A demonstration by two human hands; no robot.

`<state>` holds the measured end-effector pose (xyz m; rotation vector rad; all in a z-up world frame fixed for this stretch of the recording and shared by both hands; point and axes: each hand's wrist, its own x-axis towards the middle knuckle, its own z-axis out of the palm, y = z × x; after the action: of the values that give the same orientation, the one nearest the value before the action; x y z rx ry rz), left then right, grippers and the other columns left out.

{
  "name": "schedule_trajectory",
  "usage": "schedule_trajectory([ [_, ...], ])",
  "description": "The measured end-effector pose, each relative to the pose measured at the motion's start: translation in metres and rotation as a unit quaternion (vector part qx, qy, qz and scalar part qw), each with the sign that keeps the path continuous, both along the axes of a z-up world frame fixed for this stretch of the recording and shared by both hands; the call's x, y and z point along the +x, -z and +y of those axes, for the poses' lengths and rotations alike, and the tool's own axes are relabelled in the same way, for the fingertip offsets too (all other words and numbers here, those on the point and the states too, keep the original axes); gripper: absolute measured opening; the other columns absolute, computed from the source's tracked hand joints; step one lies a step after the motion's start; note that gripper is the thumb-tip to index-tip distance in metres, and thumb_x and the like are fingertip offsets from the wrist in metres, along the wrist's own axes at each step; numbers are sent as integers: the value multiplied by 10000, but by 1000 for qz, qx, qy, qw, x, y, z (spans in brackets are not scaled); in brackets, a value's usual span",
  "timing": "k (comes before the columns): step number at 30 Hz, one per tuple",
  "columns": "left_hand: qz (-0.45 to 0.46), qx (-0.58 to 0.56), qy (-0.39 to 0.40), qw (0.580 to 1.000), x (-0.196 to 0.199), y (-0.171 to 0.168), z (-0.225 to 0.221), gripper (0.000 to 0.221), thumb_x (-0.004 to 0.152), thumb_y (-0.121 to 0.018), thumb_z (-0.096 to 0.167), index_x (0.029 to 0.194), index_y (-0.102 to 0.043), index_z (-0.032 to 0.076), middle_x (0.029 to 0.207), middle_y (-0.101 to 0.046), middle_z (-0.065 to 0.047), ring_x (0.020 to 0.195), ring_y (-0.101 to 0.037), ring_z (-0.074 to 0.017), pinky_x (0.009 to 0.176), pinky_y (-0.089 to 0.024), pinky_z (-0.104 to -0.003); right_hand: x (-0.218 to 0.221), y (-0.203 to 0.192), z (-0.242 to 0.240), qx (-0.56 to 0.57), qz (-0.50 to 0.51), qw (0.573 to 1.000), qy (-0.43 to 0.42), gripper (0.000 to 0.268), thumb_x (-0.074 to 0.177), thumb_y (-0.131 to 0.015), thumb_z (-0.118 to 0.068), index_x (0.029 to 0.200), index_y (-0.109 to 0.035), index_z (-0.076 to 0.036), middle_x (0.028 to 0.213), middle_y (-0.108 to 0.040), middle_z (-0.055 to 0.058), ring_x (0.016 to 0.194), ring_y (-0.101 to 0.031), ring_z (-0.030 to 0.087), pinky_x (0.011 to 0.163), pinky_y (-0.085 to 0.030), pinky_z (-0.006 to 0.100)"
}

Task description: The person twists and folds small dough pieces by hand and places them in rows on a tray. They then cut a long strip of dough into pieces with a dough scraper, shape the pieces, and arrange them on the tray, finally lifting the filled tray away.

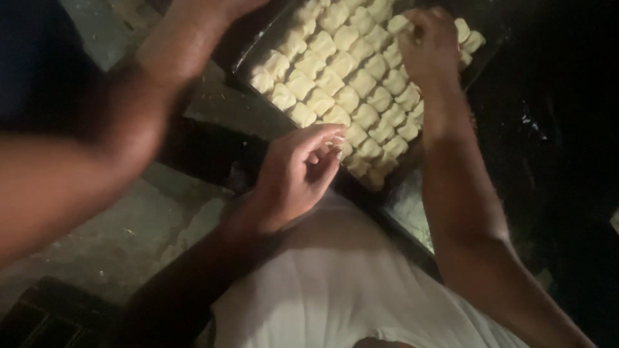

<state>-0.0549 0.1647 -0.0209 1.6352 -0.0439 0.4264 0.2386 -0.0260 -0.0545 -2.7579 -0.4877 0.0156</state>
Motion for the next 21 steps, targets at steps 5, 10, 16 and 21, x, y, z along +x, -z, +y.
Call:
schedule_trajectory([
  [5, -11, -1, 10, 1000, -2, -1, -7, 381, 922, -662, -24, 1298, -628, 32, 1101, -743, -87, 770, -684, -148, 640, -531, -272, -20, -28, 7, -106, -4, 991, -76, 483, 1071, -601, -283, 1487, -487, -66, 1477, -481, 233, 1363, -448, 396, 1115, -372, 520],
  [10, 16, 17, -12, 1000, -5, 1, -10, 395, 898, -667, -40, 1283, -656, 45, 1071, -746, -71, 759, -673, -152, 629, -522, -275, -39, -23, -5, 9, 1, 984, -177, 647, 1181, -431, -378, 1676, -233, -12, 1714, -315, 233, 1588, -320, 373, 1320, -336, 505],
  [16, -7, 37, 10, 999, -3, -7, -21, 362, 932, -693, -17, 1286, -650, 49, 1108, -737, -82, 786, -676, -150, 673, -535, -280, -43, -41, -76, -25, -26, 996, -76, 518, 1156, -351, -391, 1554, -412, -65, 1536, -470, 233, 1400, -475, 365, 1154, -429, 509],
  [21, 52, 47, 30, 997, -1, 2, -18, 367, 945, -652, -41, 1300, -655, 51, 1099, -760, -65, 756, -715, -110, 626, -569, -223, -68, -95, -154, -61, -45, 997, 30, 510, 1136, -285, -401, 1452, -560, -111, 1389, -600, 232, 1244, -605, 358, 1015, -507, 511],
])
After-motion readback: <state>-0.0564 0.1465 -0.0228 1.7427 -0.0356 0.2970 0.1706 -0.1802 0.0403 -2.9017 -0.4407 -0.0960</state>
